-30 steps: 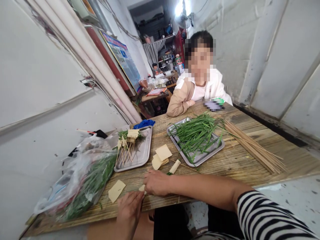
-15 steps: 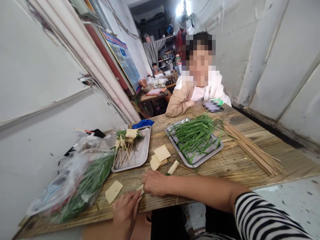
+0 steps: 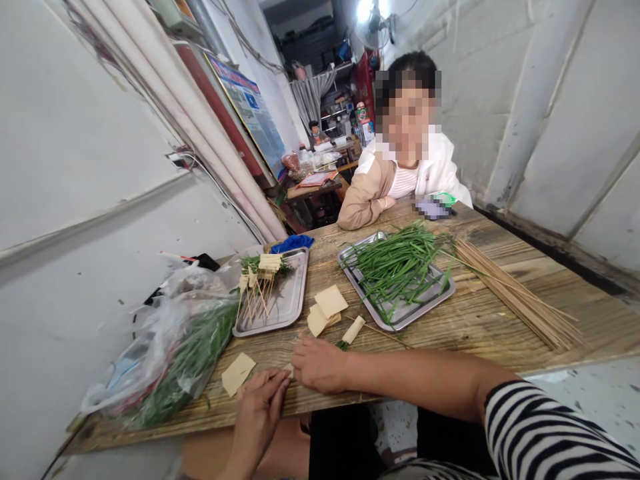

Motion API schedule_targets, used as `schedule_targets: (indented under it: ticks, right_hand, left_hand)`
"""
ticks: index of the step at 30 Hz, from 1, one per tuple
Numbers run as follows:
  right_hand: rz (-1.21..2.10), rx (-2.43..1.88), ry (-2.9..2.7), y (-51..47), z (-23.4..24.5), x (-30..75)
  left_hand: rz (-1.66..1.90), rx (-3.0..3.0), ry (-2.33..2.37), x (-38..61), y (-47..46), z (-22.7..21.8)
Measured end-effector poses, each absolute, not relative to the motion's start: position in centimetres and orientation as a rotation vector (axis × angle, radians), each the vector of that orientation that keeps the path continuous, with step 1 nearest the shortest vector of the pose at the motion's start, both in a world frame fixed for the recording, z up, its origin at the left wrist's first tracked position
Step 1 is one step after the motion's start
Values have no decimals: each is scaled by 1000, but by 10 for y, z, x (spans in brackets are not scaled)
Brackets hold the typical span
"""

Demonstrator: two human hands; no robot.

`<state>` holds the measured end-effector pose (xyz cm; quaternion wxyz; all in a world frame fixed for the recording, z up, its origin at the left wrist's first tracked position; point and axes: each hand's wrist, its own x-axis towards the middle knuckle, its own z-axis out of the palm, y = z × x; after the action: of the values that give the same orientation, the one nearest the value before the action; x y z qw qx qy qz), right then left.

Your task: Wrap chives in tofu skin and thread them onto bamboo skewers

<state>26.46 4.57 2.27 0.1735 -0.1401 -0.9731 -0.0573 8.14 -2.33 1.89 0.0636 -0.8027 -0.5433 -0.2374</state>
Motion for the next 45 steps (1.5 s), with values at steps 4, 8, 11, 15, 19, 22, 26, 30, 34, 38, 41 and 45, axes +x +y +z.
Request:
schedule_targets:
  ticks: [4, 8, 11, 15, 19, 22, 26, 30, 34, 38, 41, 45]
  right_hand:
    - [-13, -478, -2841, 56, 27, 260]
    - [161, -506, -2927, 70, 34, 252]
    - [224, -532, -2966, 76, 36, 249]
    - [176, -601, -2918, 68, 37, 251]
    - [-58, -477, -2734, 49, 31, 257]
    - [-116, -474, -2688, 43, 25, 257]
    - [-52, -521, -2739, 50, 25, 251]
    - [32, -568, -2827, 61, 32, 245]
    - [79, -725, -2791, 63, 43, 260]
    - [-139, -1185, -2568, 47, 52, 315]
    - [-275, -1384, -2494, 27, 48, 360]
    - [-450, -1444, -2382, 12, 26, 388]
  left_hand:
    - [-702, -2409, -1618, 79, -23, 18]
    - [-641, -2256, -1512, 78, -29, 12]
    - [-620, -2275, -1360, 74, -29, 4]
    - [-632, -2359, -1350, 72, -23, 2]
    - [-574, -2418, -1488, 76, -19, 14]
    - [-458, -2441, -1533, 79, -17, 21]
    - [-465, -2346, -1534, 82, -14, 16]
    - [-700, -2266, -1416, 86, -12, 6]
    - [-709, -2306, -1412, 87, -11, 6]
    - [-749, -2413, -1379, 82, -9, 5]
    - [-867, -2412, -1374, 80, -6, 1]
    - [-881, -2411, -1396, 85, -5, 3]
